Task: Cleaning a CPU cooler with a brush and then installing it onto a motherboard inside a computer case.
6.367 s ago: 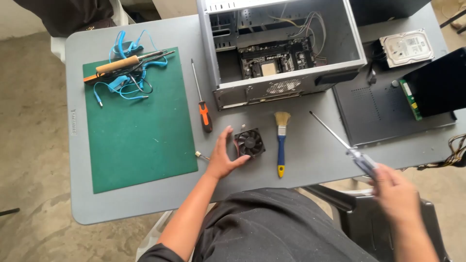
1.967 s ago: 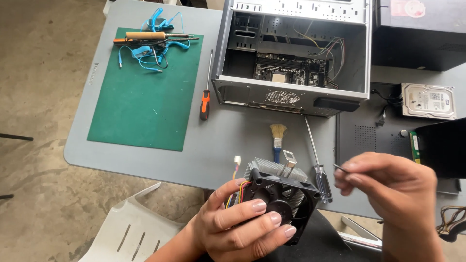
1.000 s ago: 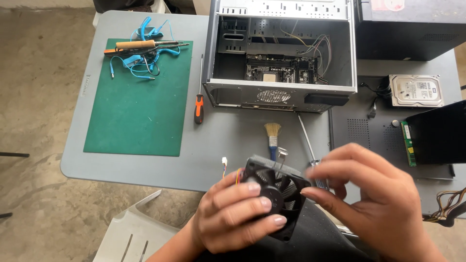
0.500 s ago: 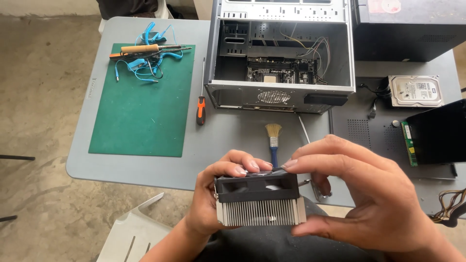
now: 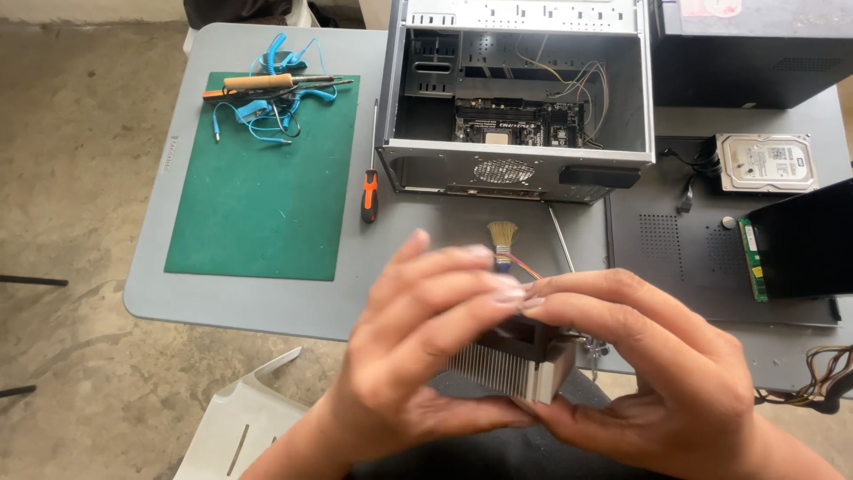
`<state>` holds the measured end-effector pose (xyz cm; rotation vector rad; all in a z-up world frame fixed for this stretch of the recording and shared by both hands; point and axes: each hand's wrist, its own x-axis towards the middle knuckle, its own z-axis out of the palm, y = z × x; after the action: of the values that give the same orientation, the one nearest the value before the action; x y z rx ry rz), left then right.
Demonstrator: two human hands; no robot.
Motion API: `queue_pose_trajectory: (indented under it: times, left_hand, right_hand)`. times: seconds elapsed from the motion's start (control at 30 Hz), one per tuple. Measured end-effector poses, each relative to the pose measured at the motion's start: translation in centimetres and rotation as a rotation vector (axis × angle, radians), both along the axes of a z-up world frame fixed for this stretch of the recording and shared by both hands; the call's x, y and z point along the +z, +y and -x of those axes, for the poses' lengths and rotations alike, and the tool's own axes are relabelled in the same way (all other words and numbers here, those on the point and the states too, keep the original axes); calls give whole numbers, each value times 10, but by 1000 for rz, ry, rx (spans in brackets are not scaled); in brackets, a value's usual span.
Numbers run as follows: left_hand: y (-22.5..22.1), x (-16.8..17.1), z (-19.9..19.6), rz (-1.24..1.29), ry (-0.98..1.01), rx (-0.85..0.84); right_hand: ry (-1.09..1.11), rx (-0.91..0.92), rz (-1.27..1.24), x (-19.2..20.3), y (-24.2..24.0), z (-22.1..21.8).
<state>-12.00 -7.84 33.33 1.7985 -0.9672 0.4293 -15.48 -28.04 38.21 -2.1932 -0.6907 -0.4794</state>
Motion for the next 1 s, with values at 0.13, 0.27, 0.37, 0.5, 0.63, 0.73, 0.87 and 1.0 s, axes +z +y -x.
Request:
queue_pose_trajectory:
  times: [0.13,0.27,0.37,0.5,0.63,0.73,0.87,1.0]
  left_hand:
    - [-2,8,5,-105,-32,-29]
    - [-6,3,7,-81,-70,-24]
    - [-11,-7,2,-5,-141,0]
    - [-11,-28,-13,77,-12,-61]
    - [0,-48,-15,319,1068,-458]
    - [-21,-65,-9,881,1636,-593]
    - [-55,-76,-16,938,1583,-327]
    - [-66,-92,-25,951,1581,-102]
  right_hand:
    - [-42,-15,-57,-13,-5,2]
    - [-56,-68,-9,-11,0,9]
    - [-27,-60,-14,-14,1,9]
    - [-167,-70,48,-29,-1,-1]
    - [-262,-16,54,-49,-7,-17]
    - [-277,62,51,-70,-12,-29]
    - [-350,128,115,-95,-20,-38]
    - [-182,92,152,-101,-45,-35]
